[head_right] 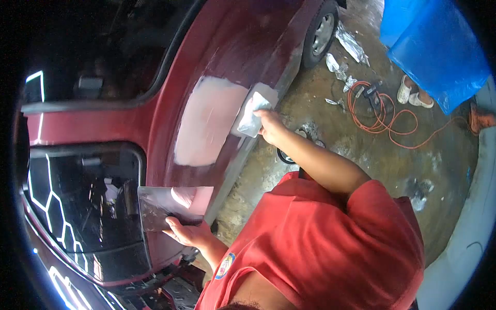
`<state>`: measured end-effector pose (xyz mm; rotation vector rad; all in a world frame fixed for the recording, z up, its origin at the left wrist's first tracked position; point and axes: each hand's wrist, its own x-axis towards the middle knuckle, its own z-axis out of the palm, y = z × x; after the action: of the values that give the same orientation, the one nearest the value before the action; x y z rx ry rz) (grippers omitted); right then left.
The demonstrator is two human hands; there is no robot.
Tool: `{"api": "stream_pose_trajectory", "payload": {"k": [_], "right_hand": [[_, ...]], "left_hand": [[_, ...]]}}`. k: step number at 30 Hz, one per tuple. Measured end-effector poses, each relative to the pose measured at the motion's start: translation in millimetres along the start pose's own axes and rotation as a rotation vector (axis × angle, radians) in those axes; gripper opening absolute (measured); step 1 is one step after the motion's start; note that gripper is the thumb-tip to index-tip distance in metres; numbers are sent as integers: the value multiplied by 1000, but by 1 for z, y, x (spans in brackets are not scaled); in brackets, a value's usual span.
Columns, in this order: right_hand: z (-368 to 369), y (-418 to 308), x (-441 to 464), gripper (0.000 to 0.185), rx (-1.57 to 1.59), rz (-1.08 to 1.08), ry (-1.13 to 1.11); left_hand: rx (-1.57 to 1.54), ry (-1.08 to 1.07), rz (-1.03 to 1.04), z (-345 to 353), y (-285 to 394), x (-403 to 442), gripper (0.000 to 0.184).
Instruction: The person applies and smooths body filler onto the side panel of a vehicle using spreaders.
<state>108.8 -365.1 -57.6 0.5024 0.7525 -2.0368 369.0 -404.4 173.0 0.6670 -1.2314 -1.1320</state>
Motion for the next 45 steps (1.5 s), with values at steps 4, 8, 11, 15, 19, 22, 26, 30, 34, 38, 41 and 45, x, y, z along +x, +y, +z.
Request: {"api": "stream_pose_trajectory", "payload": {"k": [4, 8, 11, 15, 19, 22, 26, 30, 34, 38, 41, 45], "right_hand": [[4, -7, 26, 40, -11, -11, 92], [2, -7, 36, 41, 91, 1, 64], [11, -7, 32, 42, 177, -55, 7], [16, -6, 35, 41, 211, -74, 62], [18, -6, 42, 39, 207, -91, 57], [17, -3, 48, 38, 177, -55, 51], [17, 6, 68, 43, 114, -76, 67], [49, -3, 56, 43, -18, -103, 249], [73, -15, 31, 51, -125, -141, 228], [125, -27, -14, 58, -234, -180, 249], [157, -33, -33, 61, -322, -221, 259], [208, -39, -80, 64, -357, -289, 180]], "left_hand": [[223, -112, -33, 0, -31, 26, 64], [310, -285, -26, 9, -52, 54, 64], [113, -346, -156, 47, -46, 63, 66], [364, -449, 28, 19, -81, 92, 71], [91, -391, -204, 80, -56, 86, 71], [97, -463, -165, 67, -68, 99, 68], [83, -457, -205, 69, -67, 103, 66], [31, -442, -254, 65, -69, 111, 66], [-39, -473, -316, 51, -70, 117, 66], [-124, -380, -372, 39, -79, 121, 67], [-198, -400, -414, 31, -86, 127, 63], [-306, -489, -443, 15, -98, 133, 65]]}}
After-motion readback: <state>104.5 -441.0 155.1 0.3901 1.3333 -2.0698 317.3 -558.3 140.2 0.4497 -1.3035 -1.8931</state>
